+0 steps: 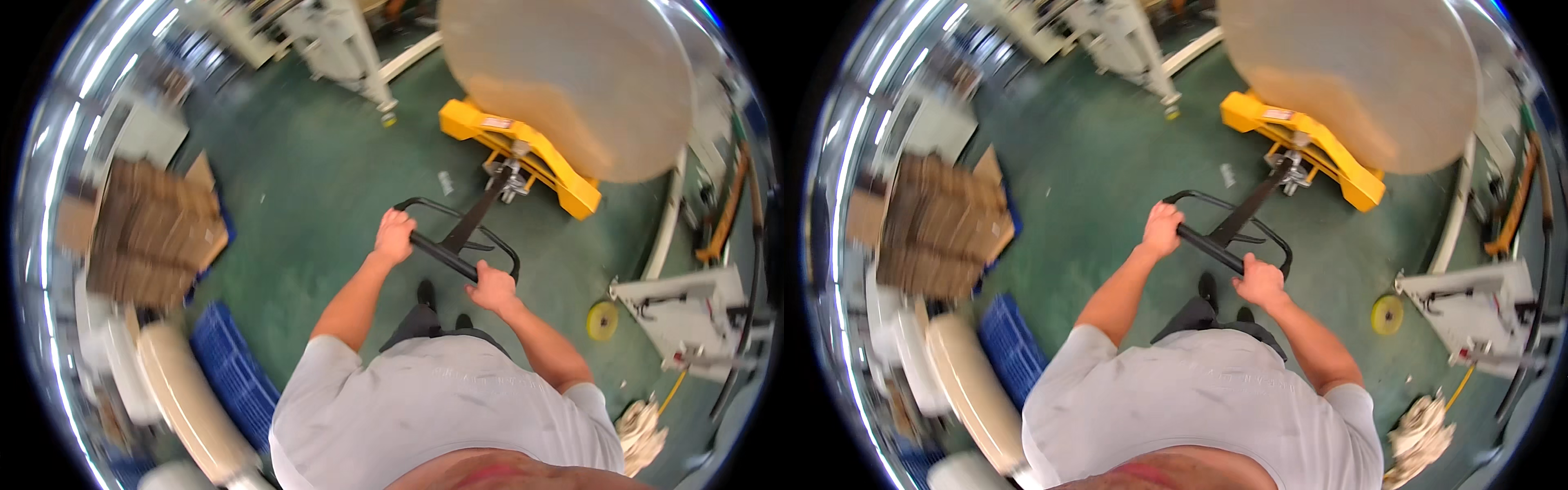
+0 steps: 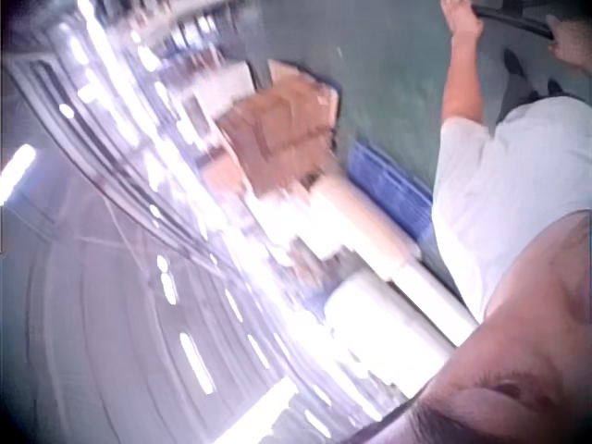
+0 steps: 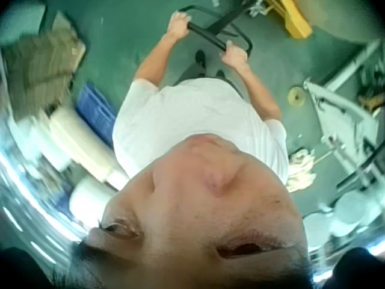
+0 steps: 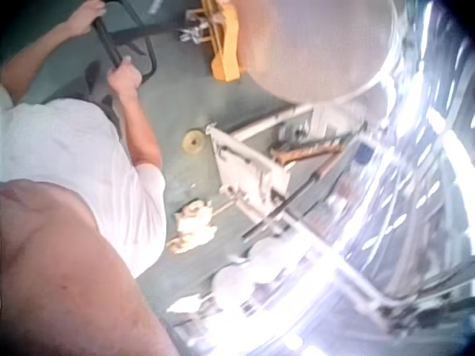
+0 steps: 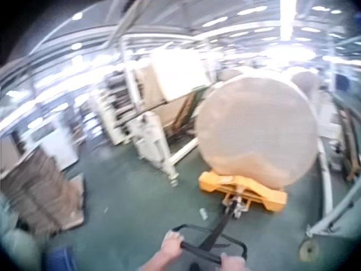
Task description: The person operates a manual pallet jack to maneuver and transport large industrial paper or film rolls across a factory floor, positioning the forks under a roll and then pulling it through the facility.
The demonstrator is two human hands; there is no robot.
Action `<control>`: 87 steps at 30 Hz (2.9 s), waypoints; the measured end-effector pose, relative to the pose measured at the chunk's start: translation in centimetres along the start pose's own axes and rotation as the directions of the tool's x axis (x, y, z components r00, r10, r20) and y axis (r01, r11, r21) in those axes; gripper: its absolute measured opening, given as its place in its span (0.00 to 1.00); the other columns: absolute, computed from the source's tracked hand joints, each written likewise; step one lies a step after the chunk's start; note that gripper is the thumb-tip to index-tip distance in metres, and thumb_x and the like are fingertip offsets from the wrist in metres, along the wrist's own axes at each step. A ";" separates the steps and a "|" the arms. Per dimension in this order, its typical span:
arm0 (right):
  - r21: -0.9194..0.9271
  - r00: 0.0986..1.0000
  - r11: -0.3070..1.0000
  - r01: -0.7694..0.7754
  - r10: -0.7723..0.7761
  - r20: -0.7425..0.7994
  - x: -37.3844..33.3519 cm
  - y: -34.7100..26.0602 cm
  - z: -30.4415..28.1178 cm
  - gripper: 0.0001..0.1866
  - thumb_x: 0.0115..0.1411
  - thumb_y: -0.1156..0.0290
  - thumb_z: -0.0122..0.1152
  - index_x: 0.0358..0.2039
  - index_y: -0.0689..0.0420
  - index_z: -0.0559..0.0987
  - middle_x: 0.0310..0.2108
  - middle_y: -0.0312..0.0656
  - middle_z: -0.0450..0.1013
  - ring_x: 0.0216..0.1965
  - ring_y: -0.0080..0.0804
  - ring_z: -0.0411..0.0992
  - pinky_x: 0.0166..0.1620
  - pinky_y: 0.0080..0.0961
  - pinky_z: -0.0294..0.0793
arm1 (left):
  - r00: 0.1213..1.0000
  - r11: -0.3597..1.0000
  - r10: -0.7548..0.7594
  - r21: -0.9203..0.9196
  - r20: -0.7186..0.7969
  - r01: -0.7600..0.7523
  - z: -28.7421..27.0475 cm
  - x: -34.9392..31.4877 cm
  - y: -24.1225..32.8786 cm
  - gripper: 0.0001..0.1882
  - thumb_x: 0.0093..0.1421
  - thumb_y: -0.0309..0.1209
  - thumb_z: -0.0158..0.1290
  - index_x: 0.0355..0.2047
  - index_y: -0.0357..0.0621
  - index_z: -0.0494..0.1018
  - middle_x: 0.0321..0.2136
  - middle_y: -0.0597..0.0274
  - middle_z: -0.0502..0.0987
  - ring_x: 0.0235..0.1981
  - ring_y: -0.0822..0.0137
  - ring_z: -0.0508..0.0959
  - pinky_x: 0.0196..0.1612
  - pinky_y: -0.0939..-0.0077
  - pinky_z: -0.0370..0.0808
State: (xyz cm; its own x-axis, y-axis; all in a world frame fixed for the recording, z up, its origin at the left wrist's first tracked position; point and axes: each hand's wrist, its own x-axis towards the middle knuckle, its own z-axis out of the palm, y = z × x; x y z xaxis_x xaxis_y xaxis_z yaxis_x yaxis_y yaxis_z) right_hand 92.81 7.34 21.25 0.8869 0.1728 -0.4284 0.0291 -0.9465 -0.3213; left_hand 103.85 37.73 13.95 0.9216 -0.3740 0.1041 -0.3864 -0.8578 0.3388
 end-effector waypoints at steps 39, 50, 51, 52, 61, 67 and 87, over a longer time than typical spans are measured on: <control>-0.018 0.961 1.000 -0.015 0.009 -0.276 -98.3 -29.8 55.1 0.19 0.61 0.61 0.65 0.50 0.57 0.79 0.40 0.51 0.86 0.45 0.54 0.86 0.47 0.53 0.85 | 0.969 0.994 0.108 0.049 -0.224 -0.100 -9.2 -111.5 21.8 0.18 0.48 0.29 0.74 0.38 0.49 0.80 0.44 0.55 0.77 0.56 0.44 0.74 0.67 0.48 0.66; 0.015 0.950 0.999 -0.029 0.032 -0.310 -124.3 -44.1 78.9 0.18 0.58 0.62 0.67 0.46 0.57 0.81 0.38 0.48 0.86 0.42 0.53 0.86 0.44 0.52 0.84 | 0.963 0.973 0.229 0.073 -0.144 -0.221 -10.0 -147.2 20.4 0.19 0.47 0.27 0.73 0.40 0.46 0.81 0.43 0.53 0.78 0.56 0.42 0.73 0.66 0.47 0.68; 0.004 0.942 1.000 -0.029 0.029 -0.333 -124.8 -45.2 78.1 0.18 0.58 0.62 0.67 0.46 0.57 0.81 0.37 0.48 0.86 0.42 0.53 0.86 0.43 0.52 0.84 | 0.952 0.968 0.247 0.085 -0.181 -0.235 -11.2 -147.4 20.0 0.19 0.47 0.27 0.73 0.40 0.46 0.81 0.43 0.54 0.78 0.55 0.42 0.74 0.66 0.47 0.68; -0.008 0.934 1.000 -0.028 0.023 -0.355 -125.5 -46.1 77.2 0.18 0.58 0.62 0.67 0.46 0.57 0.81 0.37 0.48 0.86 0.42 0.52 0.87 0.43 0.52 0.84 | 0.938 0.966 0.256 0.089 -0.233 -0.241 -12.3 -147.6 19.8 0.19 0.46 0.26 0.72 0.40 0.46 0.81 0.44 0.54 0.77 0.56 0.43 0.74 0.66 0.47 0.68; -0.003 0.978 1.000 -0.030 0.029 -0.206 -139.5 -56.5 101.5 0.24 0.60 0.58 0.68 0.52 0.59 0.77 0.38 0.48 0.86 0.42 0.53 0.86 0.42 0.52 0.84 | 0.955 0.977 0.214 0.043 -0.207 -0.209 -5.6 -177.2 13.8 0.20 0.46 0.26 0.71 0.41 0.47 0.80 0.45 0.52 0.77 0.57 0.43 0.74 0.67 0.46 0.67; -0.089 0.968 0.981 0.172 -0.185 -0.168 -150.6 -62.0 114.9 0.27 0.63 0.55 0.68 0.53 0.62 0.74 0.39 0.53 0.85 0.42 0.56 0.86 0.44 0.55 0.84 | 0.923 0.987 0.164 0.065 -0.349 -0.150 -4.2 -196.2 12.9 0.14 0.45 0.20 0.63 0.34 0.45 0.77 0.42 0.51 0.77 0.54 0.43 0.74 0.64 0.47 0.68; -0.181 0.928 0.936 0.300 -0.331 -0.170 -210.7 -74.5 163.3 0.20 0.62 0.60 0.65 0.45 0.63 0.74 0.34 0.54 0.84 0.36 0.60 0.84 0.40 0.56 0.83 | 0.886 0.994 -0.108 -0.057 -0.452 0.092 5.9 -278.4 27.1 0.14 0.48 0.17 0.61 0.36 0.45 0.77 0.44 0.53 0.76 0.59 0.43 0.73 0.76 0.36 0.60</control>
State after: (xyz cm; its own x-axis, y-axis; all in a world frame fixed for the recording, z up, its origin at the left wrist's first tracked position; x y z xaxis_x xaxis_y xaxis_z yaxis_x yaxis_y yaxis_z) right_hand -171.51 85.92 -2.45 0.8921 0.4270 -0.1475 0.3773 -0.8838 -0.2765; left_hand -163.41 116.52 -11.33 0.8746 -0.0794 0.4783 -0.2972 -0.8672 0.3995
